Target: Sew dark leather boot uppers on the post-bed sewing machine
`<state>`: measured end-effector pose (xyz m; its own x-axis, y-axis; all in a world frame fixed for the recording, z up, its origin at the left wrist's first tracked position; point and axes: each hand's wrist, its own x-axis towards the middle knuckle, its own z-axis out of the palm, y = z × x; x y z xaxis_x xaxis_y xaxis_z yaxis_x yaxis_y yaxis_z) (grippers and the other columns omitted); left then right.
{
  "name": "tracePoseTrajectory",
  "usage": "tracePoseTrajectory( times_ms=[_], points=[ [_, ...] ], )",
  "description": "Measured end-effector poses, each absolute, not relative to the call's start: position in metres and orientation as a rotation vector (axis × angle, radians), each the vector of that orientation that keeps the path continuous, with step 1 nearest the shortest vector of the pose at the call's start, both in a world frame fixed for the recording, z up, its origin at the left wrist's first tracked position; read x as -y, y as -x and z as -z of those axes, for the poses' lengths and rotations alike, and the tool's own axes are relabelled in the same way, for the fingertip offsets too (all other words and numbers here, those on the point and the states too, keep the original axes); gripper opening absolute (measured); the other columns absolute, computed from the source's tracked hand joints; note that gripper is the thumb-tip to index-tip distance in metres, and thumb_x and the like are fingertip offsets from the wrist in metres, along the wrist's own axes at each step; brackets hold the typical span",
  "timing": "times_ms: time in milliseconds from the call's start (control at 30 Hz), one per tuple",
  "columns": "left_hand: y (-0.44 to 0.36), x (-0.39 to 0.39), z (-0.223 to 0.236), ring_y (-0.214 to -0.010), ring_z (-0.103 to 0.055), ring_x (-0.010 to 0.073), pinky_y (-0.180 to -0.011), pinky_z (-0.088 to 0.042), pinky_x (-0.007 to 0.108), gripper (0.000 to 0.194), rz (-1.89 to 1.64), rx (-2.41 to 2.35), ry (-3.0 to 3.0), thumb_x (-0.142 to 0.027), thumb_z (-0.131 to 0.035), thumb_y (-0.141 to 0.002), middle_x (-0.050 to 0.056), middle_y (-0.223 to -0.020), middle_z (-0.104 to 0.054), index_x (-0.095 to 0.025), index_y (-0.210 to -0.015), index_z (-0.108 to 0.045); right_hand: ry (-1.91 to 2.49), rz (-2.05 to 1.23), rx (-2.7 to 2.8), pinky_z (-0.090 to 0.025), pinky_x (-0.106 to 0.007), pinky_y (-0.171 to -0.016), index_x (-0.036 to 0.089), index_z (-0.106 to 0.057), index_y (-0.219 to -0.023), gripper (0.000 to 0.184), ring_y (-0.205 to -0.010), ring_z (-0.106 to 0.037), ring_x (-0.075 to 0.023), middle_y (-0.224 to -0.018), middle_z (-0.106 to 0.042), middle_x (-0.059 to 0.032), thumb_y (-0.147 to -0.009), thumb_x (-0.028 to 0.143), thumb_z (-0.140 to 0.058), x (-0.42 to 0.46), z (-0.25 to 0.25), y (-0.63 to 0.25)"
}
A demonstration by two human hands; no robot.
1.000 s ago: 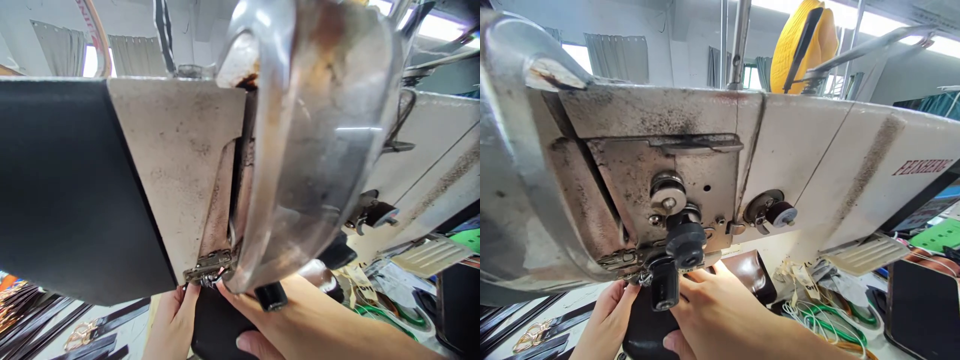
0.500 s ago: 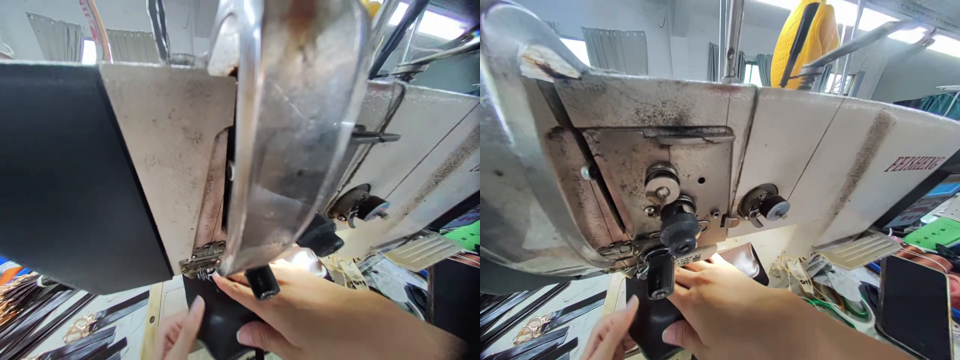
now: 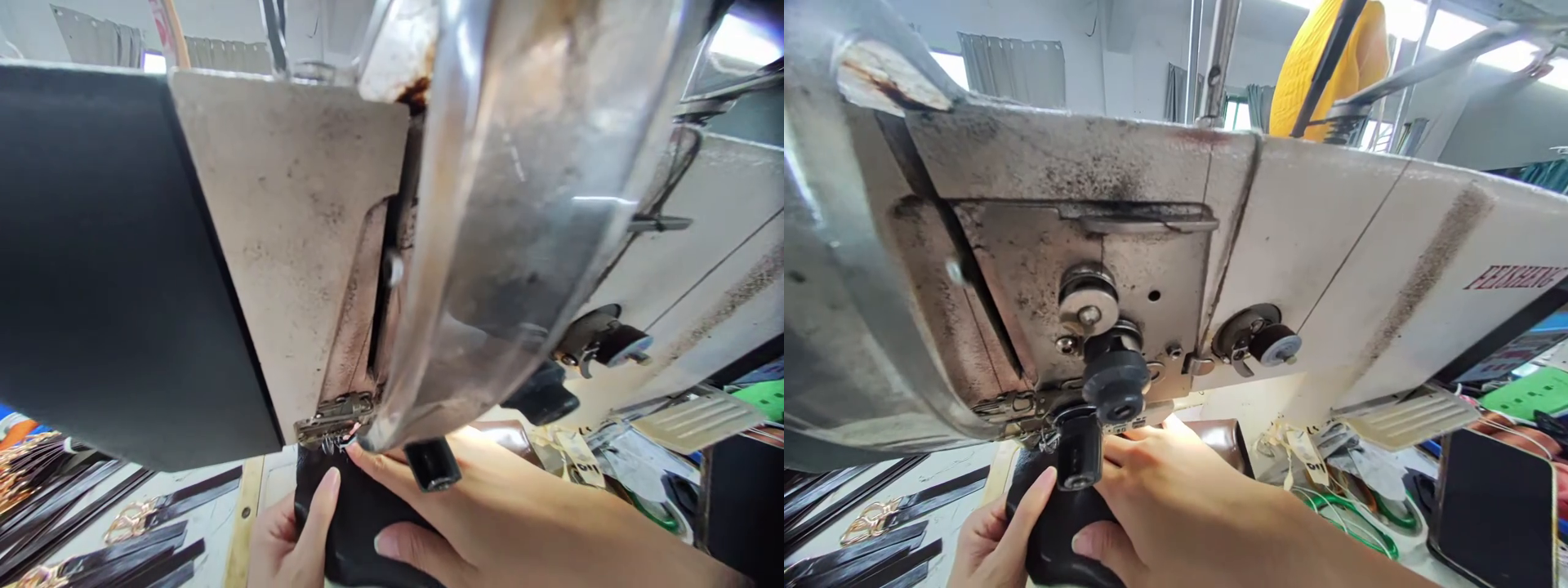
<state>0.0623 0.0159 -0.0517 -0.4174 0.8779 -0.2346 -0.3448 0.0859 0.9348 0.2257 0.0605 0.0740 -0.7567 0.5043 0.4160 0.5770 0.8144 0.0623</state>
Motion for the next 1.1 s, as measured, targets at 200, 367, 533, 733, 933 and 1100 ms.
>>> tracePoseTrajectory(
  times_ms=[200,367,533,733,933,1100],
  points=[
    [-0.055,-0.016,0.046,-0.047,-0.045,0.0090,-0.046,-0.036,0.020,0.064,-1.499,-1.343,-0.655,-0.072,-0.079,-0.064,0.001,-0.049,-0.057,-0.012,-0.052,-0.061,0.673,0.083,2.696,-0.057,-0.028,-0.077,0.030,-0.070,-0.115,0.024,-0.095,-0.073,-0.0225,-0.104,-0.077,-0.0010,-0.092,0.035,-0.068,-0.068,-0.079,-0.227],
    [-0.030,-0.020,0.024,-0.046,-0.048,0.0058,-0.047,-0.036,0.016,0.057,-1.311,-1.238,-0.634,-0.063,-0.088,-0.059,-0.002,-0.049,-0.059,-0.012,-0.052,-0.063,0.735,-0.190,2.688,-0.057,-0.023,-0.061,0.030,-0.071,-0.100,0.018,-0.072,-0.075,-0.0165,-0.084,-0.077,0.0057,-0.102,0.027,-0.053,-0.076,-0.097,-0.260],
    [0.007,-0.035,0.001,-0.064,-0.068,0.0139,-0.063,-0.053,0.019,0.050,-1.076,-1.128,-0.548,-0.055,-0.097,-0.046,0.003,-0.066,-0.075,-0.014,-0.068,-0.079,0.597,-0.418,2.604,-0.057,-0.015,-0.059,0.028,-0.068,-0.123,0.031,-0.072,-0.075,-0.0114,-0.096,-0.078,0.0025,-0.108,0.031,-0.041,-0.071,-0.075,-0.269],
    [0.017,-0.044,0.004,-0.074,-0.073,0.0229,-0.076,-0.058,0.030,0.057,-0.894,-1.063,-0.680,-0.045,-0.101,-0.040,0.012,-0.077,-0.078,-0.010,-0.080,-0.080,0.475,0.012,2.616,-0.044,-0.034,-0.114,0.018,-0.062,-0.134,0.037,-0.133,-0.057,-0.0209,-0.134,-0.068,-0.0077,-0.099,0.015,-0.051,-0.061,-0.053,-0.246],
    [0.009,-0.035,-0.007,-0.094,-0.074,0.0307,-0.093,-0.053,0.040,0.050,-0.886,-1.044,-0.791,-0.042,-0.095,-0.057,0.009,-0.088,-0.080,-0.017,-0.097,-0.080,0.392,-0.033,2.624,-0.040,-0.025,-0.117,0.018,-0.067,-0.126,0.028,-0.132,-0.058,-0.0148,-0.126,-0.073,-0.0027,-0.101,0.017,-0.054,-0.061,-0.066,-0.245],
    [0.010,-0.036,-0.010,-0.097,-0.074,0.0314,-0.096,-0.053,0.041,0.056,-0.909,-1.060,-0.786,-0.043,-0.096,-0.053,0.009,-0.099,-0.080,-0.019,-0.100,-0.080,0.368,0.006,2.657,-0.030,-0.026,-0.121,0.014,-0.067,-0.127,0.030,-0.140,-0.048,-0.0164,-0.136,-0.067,-0.0039,-0.101,0.016,-0.053,-0.064,-0.059,-0.245]
  ],
)
